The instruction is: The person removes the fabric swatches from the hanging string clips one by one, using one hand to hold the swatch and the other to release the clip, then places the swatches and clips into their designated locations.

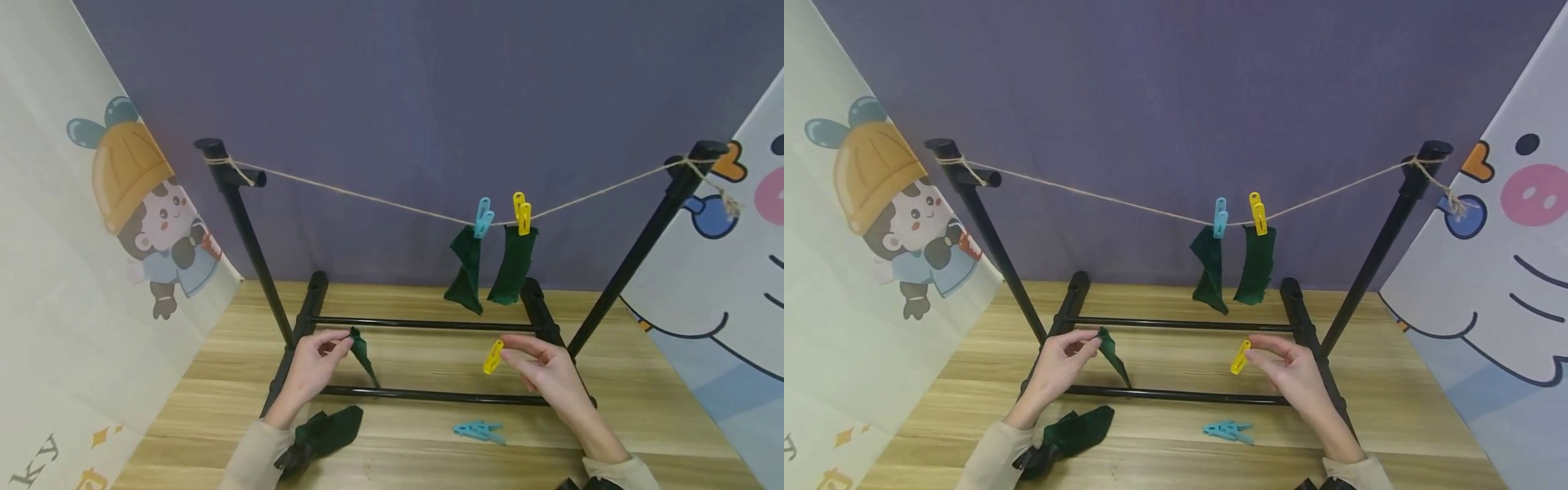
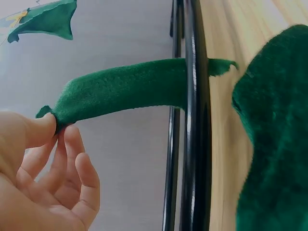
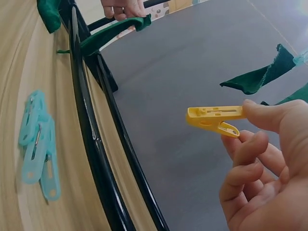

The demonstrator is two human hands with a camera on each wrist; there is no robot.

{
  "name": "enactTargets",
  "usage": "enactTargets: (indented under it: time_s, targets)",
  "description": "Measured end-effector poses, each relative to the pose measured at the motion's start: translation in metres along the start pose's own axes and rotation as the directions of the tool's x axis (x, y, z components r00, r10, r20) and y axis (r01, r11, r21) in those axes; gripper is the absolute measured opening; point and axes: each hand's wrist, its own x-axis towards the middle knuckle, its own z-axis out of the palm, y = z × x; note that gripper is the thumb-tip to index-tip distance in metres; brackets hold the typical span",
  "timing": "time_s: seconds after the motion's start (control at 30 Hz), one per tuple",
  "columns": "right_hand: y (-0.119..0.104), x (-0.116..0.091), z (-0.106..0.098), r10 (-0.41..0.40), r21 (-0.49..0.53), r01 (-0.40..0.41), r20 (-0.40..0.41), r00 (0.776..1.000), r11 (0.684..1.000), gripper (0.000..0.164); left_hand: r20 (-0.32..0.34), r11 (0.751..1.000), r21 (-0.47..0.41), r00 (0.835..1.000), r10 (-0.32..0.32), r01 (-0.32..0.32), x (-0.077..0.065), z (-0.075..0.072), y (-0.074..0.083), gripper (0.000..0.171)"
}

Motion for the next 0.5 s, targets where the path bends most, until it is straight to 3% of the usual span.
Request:
enactTargets:
  time_s: [0.33, 0.5]
  targets:
    - [0.008, -0.004, -0.004, 0.044, -0.026, -0.043, 0.028, 0.999, 0.999, 0.048, 0.046, 0.999, -0.038, 0.998, -0.033, 0.034, -0.006, -0.006, -0.002, 0.021]
    - [0.012, -0.006, -0.005, 0.085, -0.043, -0.084, 0.04, 0.996, 0.996, 0.049, 0.132, 0.998, -0.052, 0.991, -0.02, 0.027, -0.01, -0.015, -0.007, 0.027]
